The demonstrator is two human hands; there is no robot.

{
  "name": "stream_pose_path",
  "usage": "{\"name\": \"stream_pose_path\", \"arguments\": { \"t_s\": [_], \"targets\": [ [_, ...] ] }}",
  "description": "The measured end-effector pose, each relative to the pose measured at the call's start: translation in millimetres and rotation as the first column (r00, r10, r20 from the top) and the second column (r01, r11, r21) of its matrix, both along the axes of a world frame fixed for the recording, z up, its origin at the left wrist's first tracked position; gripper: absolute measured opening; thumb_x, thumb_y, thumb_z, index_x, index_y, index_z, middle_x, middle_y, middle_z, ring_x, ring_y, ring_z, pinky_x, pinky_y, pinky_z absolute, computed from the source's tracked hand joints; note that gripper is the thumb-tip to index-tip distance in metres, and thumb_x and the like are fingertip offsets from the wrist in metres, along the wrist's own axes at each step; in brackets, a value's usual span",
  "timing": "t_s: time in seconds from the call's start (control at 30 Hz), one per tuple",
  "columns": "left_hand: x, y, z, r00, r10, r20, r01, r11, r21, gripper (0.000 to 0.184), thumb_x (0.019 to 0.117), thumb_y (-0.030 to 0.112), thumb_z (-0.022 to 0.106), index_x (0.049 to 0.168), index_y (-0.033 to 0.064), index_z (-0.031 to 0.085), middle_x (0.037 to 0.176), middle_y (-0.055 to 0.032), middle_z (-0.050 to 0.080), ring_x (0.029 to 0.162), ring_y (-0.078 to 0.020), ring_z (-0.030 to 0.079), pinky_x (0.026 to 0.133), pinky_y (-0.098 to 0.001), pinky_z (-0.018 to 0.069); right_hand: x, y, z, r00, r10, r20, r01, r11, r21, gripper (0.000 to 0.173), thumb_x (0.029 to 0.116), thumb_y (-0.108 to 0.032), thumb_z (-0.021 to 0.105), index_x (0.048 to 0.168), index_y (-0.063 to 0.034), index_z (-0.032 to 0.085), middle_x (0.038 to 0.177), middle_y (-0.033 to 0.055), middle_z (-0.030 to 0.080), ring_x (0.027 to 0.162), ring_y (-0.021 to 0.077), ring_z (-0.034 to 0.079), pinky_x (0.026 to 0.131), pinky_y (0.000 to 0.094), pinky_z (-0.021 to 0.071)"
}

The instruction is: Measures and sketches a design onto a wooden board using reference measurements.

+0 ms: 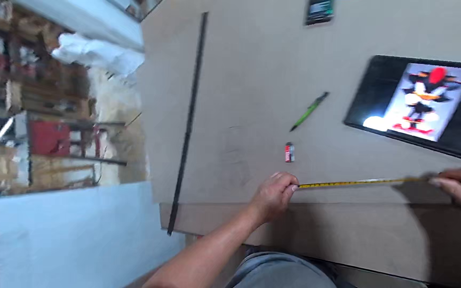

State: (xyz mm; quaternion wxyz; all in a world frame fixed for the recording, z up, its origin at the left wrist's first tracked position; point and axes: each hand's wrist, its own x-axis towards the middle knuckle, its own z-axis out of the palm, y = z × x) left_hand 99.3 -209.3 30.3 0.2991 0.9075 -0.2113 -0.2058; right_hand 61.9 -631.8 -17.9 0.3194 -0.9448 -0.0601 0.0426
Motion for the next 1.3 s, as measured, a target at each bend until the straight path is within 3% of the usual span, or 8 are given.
{"name": "stream_pose_path", "arguments": {
  "t_s": [0.17, 0.33, 0.53, 0.67, 0.77, 0.9, 1.1, 1.3],
  "targets": [
    [-44, 144, 3, 0.840, 0.508, -0.188, -0.479, 0.859, 0.180, 0.025, 0.1087, 0.019, 0.049, 0.122, 0.0067, 0.066, 0.110, -0.0103, 0.071, 0.100, -0.0218, 0.070, 0.092, -0.0482, 0.0575, -12, 129, -7, 0.946, 0.303, -0.116, -0.309, 0.950, -0.041, 0.046, 0.1017, -0.056, 0.050, 0.091, -0.0201, 0.077, 0.079, 0.0019, 0.070, 0.069, 0.0238, 0.070, 0.056, 0.0521, 0.0560],
    [-57, 258, -36, 0.527, 0.834, -0.164, -0.817, 0.550, 0.175, 0.024, 0.1089, 0.016, 0.049, 0.123, 0.0024, 0.064, 0.105, -0.0160, 0.071, 0.092, -0.0266, 0.072, 0.087, -0.0495, 0.0600, 30, 198, 8, 0.846, 0.237, -0.477, -0.384, 0.892, -0.238, 0.039, 0.0985, -0.056, 0.059, 0.088, -0.0203, 0.071, 0.072, 0.0064, 0.068, 0.071, 0.0295, 0.070, 0.060, 0.0564, 0.0544],
    [-36, 284, -53, 0.338, 0.940, 0.043, -0.923, 0.322, 0.211, 0.028, 0.1090, 0.022, 0.049, 0.128, 0.0083, 0.066, 0.116, -0.0160, 0.071, 0.106, -0.0313, 0.070, 0.094, -0.0551, 0.0550, 49, 259, 5, 0.775, 0.152, -0.614, -0.439, 0.828, -0.349, 0.046, 0.1022, -0.059, 0.050, 0.102, -0.0220, 0.077, 0.090, 0.0105, 0.074, 0.088, 0.0342, 0.072, 0.072, 0.0603, 0.0563],
    [-53, 254, -72, 0.558, 0.747, 0.360, -0.829, 0.483, 0.283, 0.051, 0.1031, 0.032, 0.057, 0.147, 0.0052, 0.052, 0.149, -0.0238, 0.050, 0.136, -0.0420, 0.050, 0.111, -0.0601, 0.0428, 55, 275, 7, 0.783, 0.106, -0.613, -0.446, 0.782, -0.435, 0.049, 0.1024, -0.060, 0.049, 0.093, -0.0184, 0.074, 0.087, 0.0111, 0.073, 0.086, 0.0346, 0.072, 0.069, 0.0594, 0.0565],
    [-72, 234, -101, 0.685, 0.559, 0.468, -0.715, 0.639, 0.284, 0.053, 0.1046, 0.038, 0.052, 0.149, 0.0086, 0.052, 0.159, -0.0155, 0.044, 0.149, -0.0326, 0.040, 0.121, -0.0566, 0.0328, 61, 281, 6, 0.785, 0.116, -0.609, -0.464, 0.761, -0.453, 0.051, 0.1023, -0.061, 0.048, 0.090, -0.0177, 0.072, 0.085, 0.0114, 0.072, 0.085, 0.0347, 0.072, 0.068, 0.0592, 0.0559],
    [-74, 241, -124, 0.707, 0.511, 0.489, -0.675, 0.693, 0.253, 0.059, 0.1073, 0.039, 0.043, 0.156, 0.0055, 0.043, 0.167, -0.0118, 0.034, 0.157, -0.0256, 0.026, 0.128, -0.0526, 0.0192, 67, 291, 7, 0.791, 0.108, -0.603, -0.458, 0.757, -0.466, 0.051, 0.1020, -0.061, 0.049, 0.093, -0.0186, 0.075, 0.085, 0.0121, 0.073, 0.085, 0.0359, 0.072, 0.068, 0.0599, 0.0559],
    [-48, 260, -113, 0.770, 0.495, 0.402, -0.621, 0.726, 0.295, 0.067, 0.1071, 0.049, 0.042, 0.158, 0.0066, 0.039, 0.169, -0.0095, 0.028, 0.159, -0.0241, 0.019, 0.130, -0.0464, 0.0177, 69, 292, 3, 0.811, 0.101, -0.576, -0.424, 0.780, -0.460, 0.054, 0.1005, -0.062, 0.051, 0.085, -0.0154, 0.072, 0.078, 0.0127, 0.071, 0.079, 0.0368, 0.071, 0.064, 0.0603, 0.0546],
    [-37, 259, -122, 0.715, 0.491, 0.497, -0.660, 0.709, 0.248, 0.065, 0.1047, 0.049, 0.045, 0.155, 0.0085, 0.045, 0.167, -0.0081, 0.035, 0.156, -0.0244, 0.026, 0.128, -0.0478, 0.0210, 73, 291, 1, 0.813, 0.085, -0.576, -0.413, 0.781, -0.468, 0.054, 0.1002, -0.062, 0.051, 0.084, -0.0156, 0.072, 0.075, 0.0132, 0.070, 0.077, 0.0368, 0.071, 0.062, 0.0608, 0.0537]
  ]
}}
